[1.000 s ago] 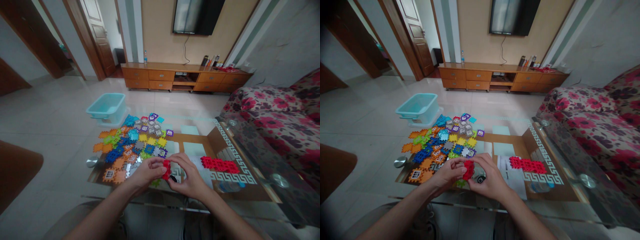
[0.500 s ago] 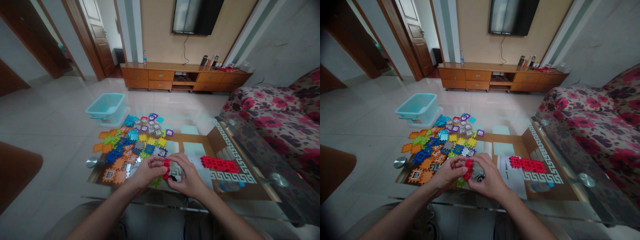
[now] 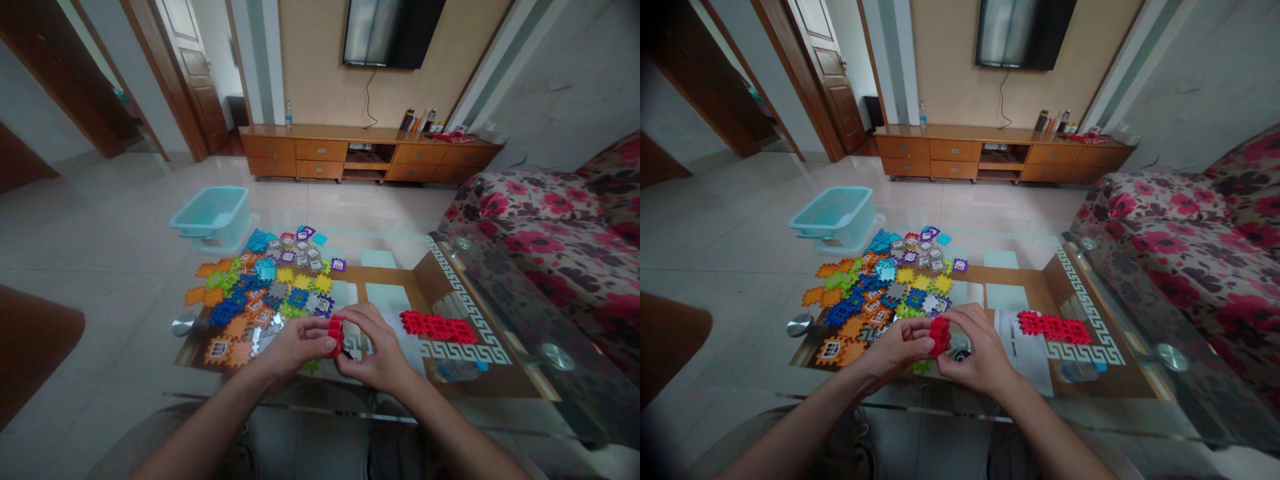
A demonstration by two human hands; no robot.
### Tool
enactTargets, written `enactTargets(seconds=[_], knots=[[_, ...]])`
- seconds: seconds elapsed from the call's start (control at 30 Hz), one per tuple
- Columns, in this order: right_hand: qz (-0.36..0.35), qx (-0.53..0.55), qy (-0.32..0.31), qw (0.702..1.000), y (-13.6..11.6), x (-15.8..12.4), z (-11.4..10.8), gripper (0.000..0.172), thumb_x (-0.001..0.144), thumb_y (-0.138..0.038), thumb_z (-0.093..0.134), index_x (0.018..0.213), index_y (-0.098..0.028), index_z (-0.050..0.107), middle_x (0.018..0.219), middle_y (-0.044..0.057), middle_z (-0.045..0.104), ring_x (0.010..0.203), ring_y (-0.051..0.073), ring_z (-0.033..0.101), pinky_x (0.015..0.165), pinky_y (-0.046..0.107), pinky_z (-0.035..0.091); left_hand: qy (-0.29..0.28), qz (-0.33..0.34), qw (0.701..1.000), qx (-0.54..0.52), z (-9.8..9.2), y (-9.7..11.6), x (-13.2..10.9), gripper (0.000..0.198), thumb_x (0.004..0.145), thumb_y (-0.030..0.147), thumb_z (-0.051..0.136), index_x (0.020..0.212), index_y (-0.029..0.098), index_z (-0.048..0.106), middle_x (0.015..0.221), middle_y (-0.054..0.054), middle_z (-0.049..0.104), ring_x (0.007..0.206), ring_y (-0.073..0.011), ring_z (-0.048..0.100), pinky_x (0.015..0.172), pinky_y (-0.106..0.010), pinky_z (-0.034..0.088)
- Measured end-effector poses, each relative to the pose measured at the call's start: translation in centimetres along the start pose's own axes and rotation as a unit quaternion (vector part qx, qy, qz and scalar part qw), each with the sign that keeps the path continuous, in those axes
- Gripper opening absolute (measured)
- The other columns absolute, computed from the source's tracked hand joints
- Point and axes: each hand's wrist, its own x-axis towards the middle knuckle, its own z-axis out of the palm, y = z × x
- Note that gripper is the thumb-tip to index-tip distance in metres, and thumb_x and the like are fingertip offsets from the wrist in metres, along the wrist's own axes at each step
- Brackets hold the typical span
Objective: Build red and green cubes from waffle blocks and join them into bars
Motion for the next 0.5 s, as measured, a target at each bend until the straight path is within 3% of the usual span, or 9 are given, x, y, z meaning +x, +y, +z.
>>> enactTargets(seconds=[0.5], knots=[[-0.016, -0.003, -0.034, 0.999, 0.37, -0.4, 0.37, 0.07, 0.063, -0.008, 0.069, 0.129, -0.027, 0.056, 0.116, 0.008, 0.066, 0.106, 0.027, 0.061, 0.092, 0.044, 0.052, 0.005, -0.018, 0.999, 0.039, -0.23, -0.15, -0.07, 0.055, 0.06, 0.033, 0.092, 0.107, 0.012, 0.072, 0.094, -0.012, 0.075, 0.083, -0.0215, 0.07, 0.083, -0.034, 0.052]])
